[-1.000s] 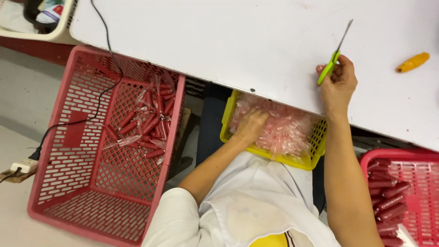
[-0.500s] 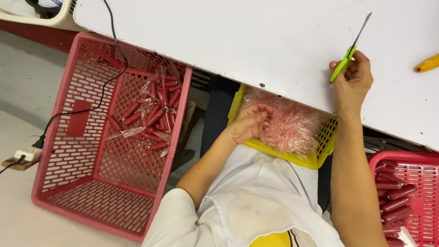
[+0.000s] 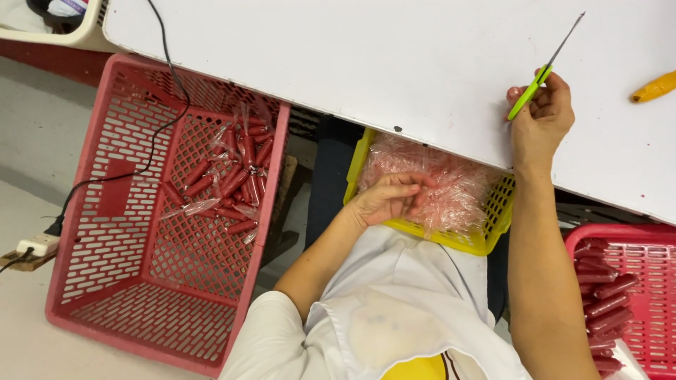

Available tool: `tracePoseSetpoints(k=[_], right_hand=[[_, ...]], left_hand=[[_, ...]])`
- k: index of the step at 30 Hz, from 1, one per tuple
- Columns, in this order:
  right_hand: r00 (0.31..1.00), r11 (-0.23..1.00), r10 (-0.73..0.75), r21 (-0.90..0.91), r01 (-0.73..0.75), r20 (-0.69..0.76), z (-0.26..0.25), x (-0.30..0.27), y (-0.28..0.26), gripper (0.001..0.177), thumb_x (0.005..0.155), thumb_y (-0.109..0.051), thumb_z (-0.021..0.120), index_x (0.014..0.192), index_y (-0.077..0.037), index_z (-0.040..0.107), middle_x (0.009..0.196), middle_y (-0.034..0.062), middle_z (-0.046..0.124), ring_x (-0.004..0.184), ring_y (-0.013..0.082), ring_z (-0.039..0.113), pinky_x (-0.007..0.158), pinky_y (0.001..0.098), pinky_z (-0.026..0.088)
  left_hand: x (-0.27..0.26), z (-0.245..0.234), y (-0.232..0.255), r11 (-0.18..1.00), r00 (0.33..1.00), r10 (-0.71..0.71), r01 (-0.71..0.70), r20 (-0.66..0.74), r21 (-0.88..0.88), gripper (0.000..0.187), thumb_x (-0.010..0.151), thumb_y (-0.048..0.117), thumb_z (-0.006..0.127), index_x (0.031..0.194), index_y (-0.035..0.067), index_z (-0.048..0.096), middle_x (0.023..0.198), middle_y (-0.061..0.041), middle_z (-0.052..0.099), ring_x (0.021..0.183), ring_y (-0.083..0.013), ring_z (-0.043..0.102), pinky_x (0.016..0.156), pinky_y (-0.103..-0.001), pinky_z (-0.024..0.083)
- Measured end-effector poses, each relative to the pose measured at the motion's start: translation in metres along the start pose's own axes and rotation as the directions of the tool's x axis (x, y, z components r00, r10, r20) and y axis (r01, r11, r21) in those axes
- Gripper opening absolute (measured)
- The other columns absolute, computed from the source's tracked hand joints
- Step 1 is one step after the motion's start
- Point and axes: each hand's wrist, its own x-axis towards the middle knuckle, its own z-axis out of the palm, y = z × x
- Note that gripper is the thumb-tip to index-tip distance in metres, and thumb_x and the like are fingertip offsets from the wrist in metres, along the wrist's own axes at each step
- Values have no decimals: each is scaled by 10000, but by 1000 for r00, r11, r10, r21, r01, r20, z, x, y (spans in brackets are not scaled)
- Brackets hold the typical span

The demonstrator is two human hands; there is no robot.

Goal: Using scissors to cut the plastic links between sausages to separate them on a production line.

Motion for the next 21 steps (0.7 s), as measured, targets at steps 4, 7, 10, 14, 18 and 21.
tracePoseSetpoints(k=[4,7,10,14,18,21], right_hand=[[1000,1000,23,17,-22,-15,1,0,1,327,1021,126,681,1285,-22,558,971,119,641,895,176,688,586,251,495],[999,999,33,-21,-33,32,2,-2,0,355,1026,141,601,1337,-12,522,967,145,671,913,170,702,622,243,514],[999,999,47,-20,-47,-5,0,-2,-2,324,1043,91,686,1310,-32,549,939,114,659,870,147,688,618,236,513],[999,999,41,-11,-40,17,3,-1,-5,360,1016,134,657,1322,-18,543,962,125,660,900,158,689,613,239,514],[999,999,42,-31,-41,16,2,-2,-8,338,1041,100,712,1313,-16,548,961,103,641,877,139,653,610,240,516],[999,1000,21,-13,-21,30,2,-2,-2,355,1023,142,631,1330,-7,532,972,138,660,906,168,683,619,243,508]], left_hand=[[21,-23,-14,914,905,-285,356,-317,194,317,986,161,649,1227,-43,676,745,-149,713,535,-178,683,498,-278,611],[31,-34,-16,677,688,-213,616,-694,403,542,1039,145,484,1524,100,248,857,-233,699,624,-305,713,535,-382,630],[24,-12,7,649,713,72,497,-697,576,171,1036,73,506,1199,24,508,803,-121,691,511,-211,652,428,-337,588],[15,-5,17,728,787,179,298,-591,617,164,958,258,615,979,97,634,636,-67,655,444,-125,565,345,-274,444],[0,22,27,993,925,-20,63,-380,100,285,986,321,638,849,72,655,739,-60,618,566,-149,562,428,-226,376],[4,10,11,1000,925,-6,9,-380,5,140,946,172,713,842,86,675,795,-96,703,601,-169,628,450,-258,465]])
